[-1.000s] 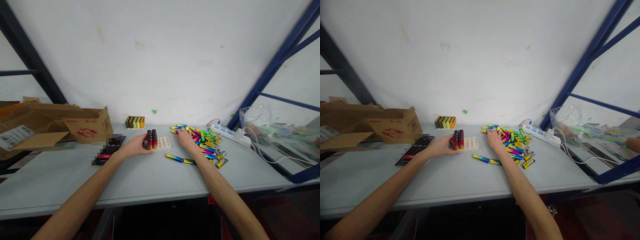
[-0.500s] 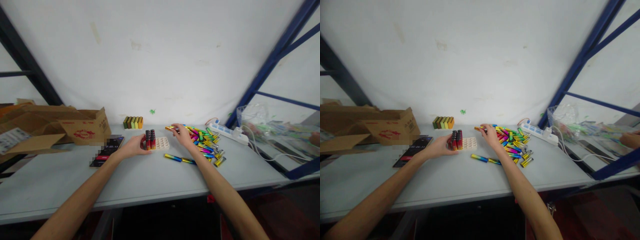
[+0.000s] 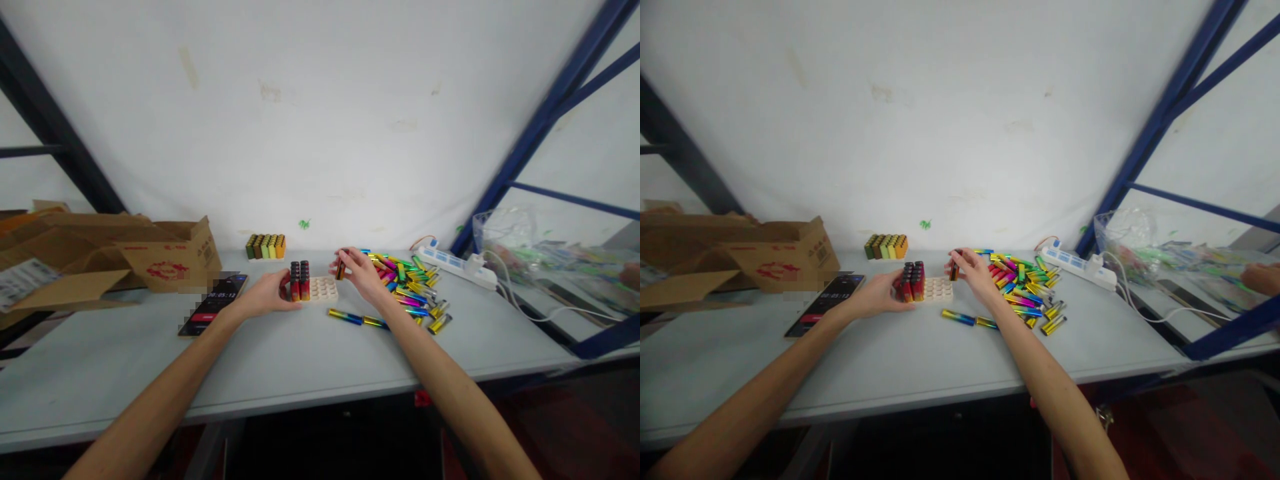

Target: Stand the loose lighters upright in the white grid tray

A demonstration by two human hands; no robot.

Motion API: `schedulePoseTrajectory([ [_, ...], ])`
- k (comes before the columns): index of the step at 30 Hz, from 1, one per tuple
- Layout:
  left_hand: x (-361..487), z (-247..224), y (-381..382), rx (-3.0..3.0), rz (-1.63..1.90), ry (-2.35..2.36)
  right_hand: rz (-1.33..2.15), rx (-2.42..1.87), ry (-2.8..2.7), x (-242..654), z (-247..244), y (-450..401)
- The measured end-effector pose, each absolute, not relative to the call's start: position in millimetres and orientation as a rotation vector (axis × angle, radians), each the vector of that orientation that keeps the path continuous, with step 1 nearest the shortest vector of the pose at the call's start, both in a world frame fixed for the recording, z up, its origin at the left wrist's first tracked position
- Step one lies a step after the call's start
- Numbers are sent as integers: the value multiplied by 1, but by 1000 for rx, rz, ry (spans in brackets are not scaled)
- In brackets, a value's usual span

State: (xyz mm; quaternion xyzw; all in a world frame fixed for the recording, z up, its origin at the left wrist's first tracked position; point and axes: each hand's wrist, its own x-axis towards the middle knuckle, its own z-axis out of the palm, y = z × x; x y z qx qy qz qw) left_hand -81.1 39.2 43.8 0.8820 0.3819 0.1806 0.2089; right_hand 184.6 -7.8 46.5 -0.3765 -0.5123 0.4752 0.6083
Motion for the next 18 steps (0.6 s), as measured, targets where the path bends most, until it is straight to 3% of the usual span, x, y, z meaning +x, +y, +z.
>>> schedulePoseTrajectory([
  [6,-81,44,38,2449,475,1081,1042,-975,-1322,170,38,-8],
  [12,-81,44,38,2462,483,1058,632,-1251,-1339,168,23,-1],
  [18,-80,42,38,2438,480,1021,495,-1351,-1339,172,22,0],
])
